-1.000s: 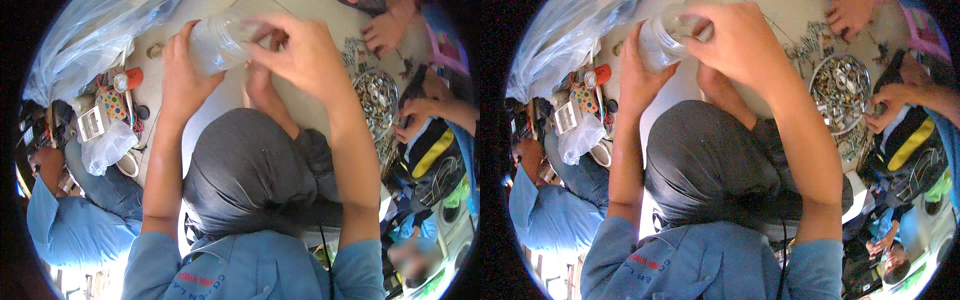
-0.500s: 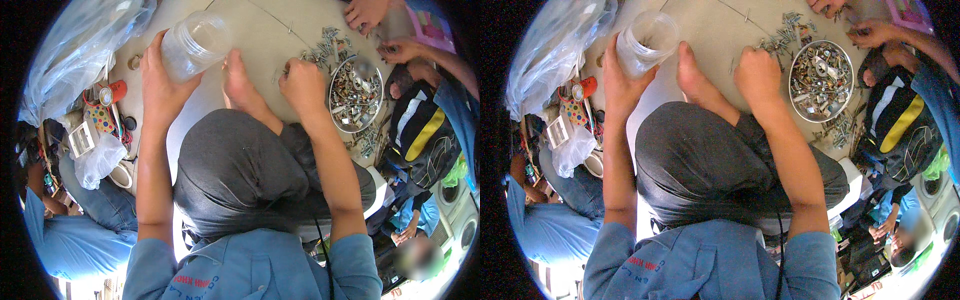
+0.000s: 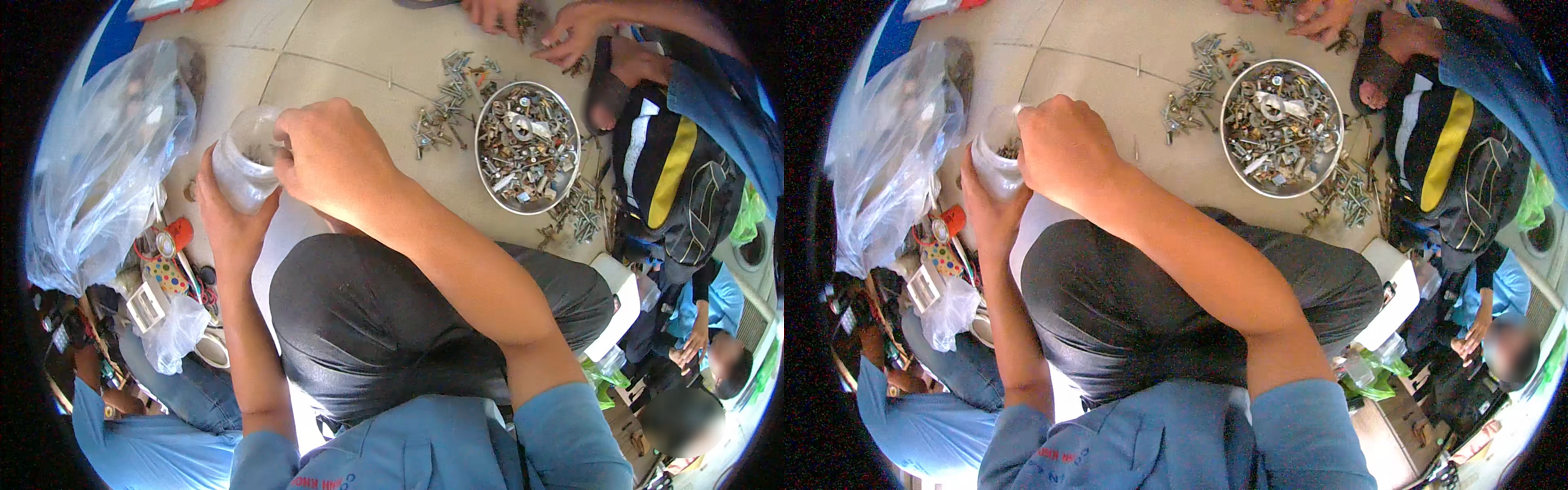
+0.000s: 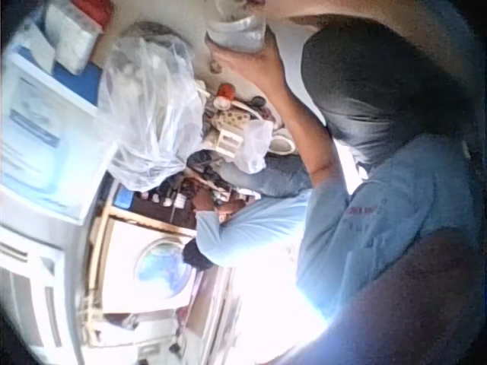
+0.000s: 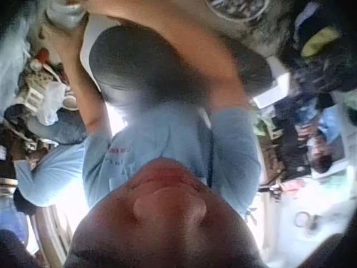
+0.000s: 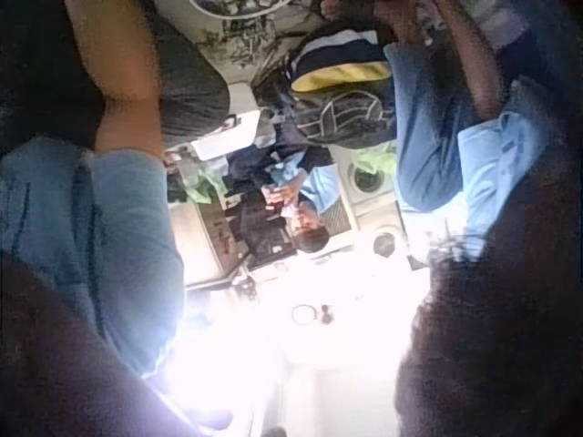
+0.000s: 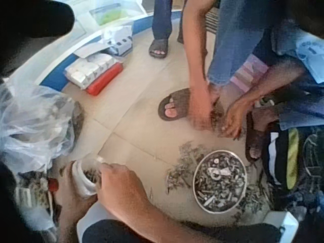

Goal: The person sits on the floor and sorts small metal screws from a pile into a clear plastic container. They pick up screws one by one or in small handfuls and place them into the container.

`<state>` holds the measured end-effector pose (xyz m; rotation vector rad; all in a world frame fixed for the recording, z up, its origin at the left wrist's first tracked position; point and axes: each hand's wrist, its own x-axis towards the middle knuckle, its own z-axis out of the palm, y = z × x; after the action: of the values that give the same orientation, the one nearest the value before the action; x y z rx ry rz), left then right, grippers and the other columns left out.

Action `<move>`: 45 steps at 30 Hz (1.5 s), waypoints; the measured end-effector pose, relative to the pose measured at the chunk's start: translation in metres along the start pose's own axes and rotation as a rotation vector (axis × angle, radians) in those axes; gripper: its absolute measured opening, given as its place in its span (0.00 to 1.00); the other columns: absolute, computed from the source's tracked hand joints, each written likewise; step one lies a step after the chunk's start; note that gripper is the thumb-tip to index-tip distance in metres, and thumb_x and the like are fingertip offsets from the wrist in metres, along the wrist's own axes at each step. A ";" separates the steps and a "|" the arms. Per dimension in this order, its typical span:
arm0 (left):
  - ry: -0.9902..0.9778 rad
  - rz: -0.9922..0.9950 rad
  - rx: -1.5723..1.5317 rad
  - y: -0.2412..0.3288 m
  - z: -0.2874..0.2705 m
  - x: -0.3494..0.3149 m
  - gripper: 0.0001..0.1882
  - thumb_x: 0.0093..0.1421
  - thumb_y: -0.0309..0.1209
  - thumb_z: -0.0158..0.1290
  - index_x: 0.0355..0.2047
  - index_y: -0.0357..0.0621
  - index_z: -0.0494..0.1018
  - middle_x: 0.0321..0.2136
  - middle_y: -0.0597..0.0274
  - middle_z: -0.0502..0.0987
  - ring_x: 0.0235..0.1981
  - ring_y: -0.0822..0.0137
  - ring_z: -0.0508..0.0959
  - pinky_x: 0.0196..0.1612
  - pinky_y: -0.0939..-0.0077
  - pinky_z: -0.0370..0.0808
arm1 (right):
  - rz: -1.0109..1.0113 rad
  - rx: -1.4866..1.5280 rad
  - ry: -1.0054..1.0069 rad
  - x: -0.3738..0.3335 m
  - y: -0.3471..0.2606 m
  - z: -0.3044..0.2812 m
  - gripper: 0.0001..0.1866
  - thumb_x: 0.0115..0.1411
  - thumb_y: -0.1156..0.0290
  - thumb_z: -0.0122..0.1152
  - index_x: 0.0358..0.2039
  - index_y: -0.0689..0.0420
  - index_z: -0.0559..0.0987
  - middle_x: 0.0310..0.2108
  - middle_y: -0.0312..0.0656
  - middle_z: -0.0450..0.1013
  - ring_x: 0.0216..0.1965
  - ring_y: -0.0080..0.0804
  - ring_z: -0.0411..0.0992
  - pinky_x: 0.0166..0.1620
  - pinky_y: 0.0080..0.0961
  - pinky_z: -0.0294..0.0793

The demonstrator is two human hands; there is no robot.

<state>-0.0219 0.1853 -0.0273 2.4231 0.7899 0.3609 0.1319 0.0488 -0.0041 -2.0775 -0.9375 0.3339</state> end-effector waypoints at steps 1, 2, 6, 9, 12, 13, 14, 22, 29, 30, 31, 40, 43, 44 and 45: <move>0.002 0.006 0.001 -0.003 -0.002 -0.001 0.54 0.44 0.34 0.75 0.69 0.40 0.58 0.60 0.43 0.70 0.62 0.42 0.70 0.64 0.51 0.67 | 0.025 -0.016 0.012 0.000 0.001 -0.005 0.09 0.51 0.70 0.66 0.32 0.61 0.84 0.29 0.53 0.81 0.33 0.55 0.80 0.42 0.44 0.79; 0.005 0.012 0.002 -0.006 -0.003 -0.002 0.54 0.44 0.34 0.75 0.69 0.40 0.58 0.60 0.42 0.70 0.62 0.42 0.70 0.64 0.51 0.67 | 0.050 -0.031 0.024 -0.001 0.004 -0.011 0.09 0.52 0.70 0.66 0.32 0.61 0.84 0.29 0.53 0.81 0.33 0.55 0.80 0.42 0.44 0.79; 0.016 0.000 0.014 -0.010 -0.001 -0.005 0.54 0.44 0.34 0.75 0.69 0.38 0.58 0.60 0.42 0.71 0.61 0.43 0.71 0.65 0.52 0.66 | 0.260 -0.344 0.130 -0.021 0.081 -0.075 0.12 0.55 0.66 0.65 0.36 0.58 0.86 0.34 0.51 0.82 0.38 0.53 0.81 0.46 0.45 0.79; 0.003 0.030 0.016 -0.003 0.002 0.003 0.53 0.44 0.33 0.75 0.68 0.37 0.59 0.60 0.42 0.71 0.61 0.44 0.71 0.65 0.53 0.67 | 0.294 -0.634 0.075 -0.029 0.123 -0.113 0.10 0.55 0.65 0.64 0.35 0.55 0.87 0.36 0.52 0.81 0.39 0.55 0.80 0.44 0.50 0.80; -0.027 0.016 -0.081 0.007 0.006 0.014 0.53 0.44 0.32 0.75 0.68 0.36 0.60 0.61 0.42 0.71 0.62 0.44 0.71 0.65 0.54 0.67 | 0.199 -0.758 -0.085 -0.016 0.140 -0.121 0.10 0.53 0.65 0.67 0.34 0.53 0.88 0.35 0.47 0.82 0.43 0.50 0.79 0.48 0.48 0.76; -0.037 0.004 -0.129 0.009 0.010 0.020 0.53 0.43 0.32 0.75 0.68 0.36 0.60 0.61 0.42 0.71 0.62 0.44 0.71 0.65 0.54 0.67 | 0.213 -0.822 -0.121 -0.013 0.141 -0.113 0.10 0.53 0.65 0.67 0.34 0.53 0.88 0.35 0.47 0.82 0.44 0.49 0.78 0.49 0.49 0.74; -0.041 0.034 -0.121 0.011 0.014 0.026 0.53 0.43 0.31 0.74 0.68 0.37 0.60 0.61 0.43 0.71 0.62 0.44 0.71 0.66 0.54 0.67 | 0.227 -0.886 -0.157 -0.009 0.141 -0.103 0.10 0.52 0.65 0.68 0.33 0.53 0.88 0.35 0.46 0.82 0.44 0.48 0.78 0.50 0.50 0.73; -0.055 0.107 -0.048 0.023 0.023 0.042 0.53 0.42 0.30 0.74 0.68 0.39 0.60 0.59 0.43 0.71 0.62 0.42 0.70 0.65 0.52 0.66 | 0.218 -0.884 -0.290 0.002 0.142 -0.090 0.09 0.52 0.68 0.66 0.34 0.52 0.88 0.38 0.44 0.82 0.47 0.44 0.78 0.51 0.51 0.72; -0.004 0.087 -0.112 0.015 0.023 0.039 0.53 0.41 0.30 0.74 0.67 0.38 0.60 0.57 0.42 0.72 0.60 0.42 0.71 0.63 0.52 0.67 | 0.130 -0.901 -0.336 0.008 0.145 -0.087 0.10 0.50 0.67 0.68 0.32 0.55 0.87 0.37 0.47 0.81 0.44 0.48 0.80 0.49 0.48 0.75; -0.012 0.082 -0.130 0.015 0.023 0.039 0.53 0.41 0.30 0.74 0.67 0.38 0.60 0.57 0.42 0.72 0.60 0.42 0.71 0.63 0.52 0.67 | 0.131 -0.895 -0.366 0.010 0.144 -0.088 0.10 0.49 0.67 0.68 0.32 0.56 0.87 0.36 0.48 0.81 0.43 0.48 0.80 0.48 0.47 0.76; -0.019 0.075 -0.145 0.013 0.022 0.037 0.53 0.41 0.30 0.75 0.68 0.38 0.60 0.57 0.42 0.72 0.61 0.42 0.71 0.63 0.52 0.68 | 0.134 -0.864 -0.383 0.010 0.143 -0.089 0.10 0.49 0.66 0.68 0.32 0.56 0.86 0.35 0.49 0.81 0.42 0.49 0.80 0.47 0.46 0.76; 0.014 0.099 -0.103 0.015 0.019 0.037 0.52 0.40 0.27 0.74 0.66 0.42 0.62 0.55 0.44 0.73 0.58 0.41 0.71 0.62 0.51 0.68 | 0.155 -0.277 -0.244 0.021 0.096 -0.109 0.16 0.52 0.64 0.69 0.34 0.65 0.82 0.29 0.50 0.79 0.30 0.42 0.79 0.39 0.37 0.78; -0.007 0.114 -0.096 0.018 0.017 0.039 0.52 0.40 0.26 0.73 0.66 0.43 0.61 0.54 0.44 0.73 0.58 0.41 0.70 0.61 0.52 0.69 | -0.082 -0.159 -0.246 0.040 0.049 -0.079 0.17 0.50 0.63 0.68 0.34 0.63 0.85 0.33 0.55 0.82 0.37 0.53 0.82 0.45 0.43 0.80; -0.016 0.120 -0.093 0.019 0.017 0.039 0.52 0.40 0.26 0.73 0.67 0.44 0.61 0.54 0.44 0.73 0.58 0.41 0.70 0.61 0.52 0.69 | -0.106 -0.106 -0.223 0.045 0.042 -0.077 0.17 0.50 0.63 0.68 0.36 0.63 0.85 0.33 0.56 0.82 0.37 0.53 0.82 0.45 0.43 0.80; -0.018 0.121 -0.087 0.020 0.017 0.040 0.52 0.40 0.26 0.73 0.67 0.44 0.61 0.54 0.45 0.73 0.58 0.41 0.70 0.61 0.52 0.69 | -0.130 -0.053 -0.200 0.051 0.039 -0.076 0.17 0.50 0.64 0.67 0.37 0.63 0.85 0.34 0.57 0.82 0.37 0.53 0.82 0.45 0.43 0.80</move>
<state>0.0262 0.1891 -0.0264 2.3952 0.6085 0.4108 0.2261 0.0263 0.0188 -2.0454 -1.2067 0.4589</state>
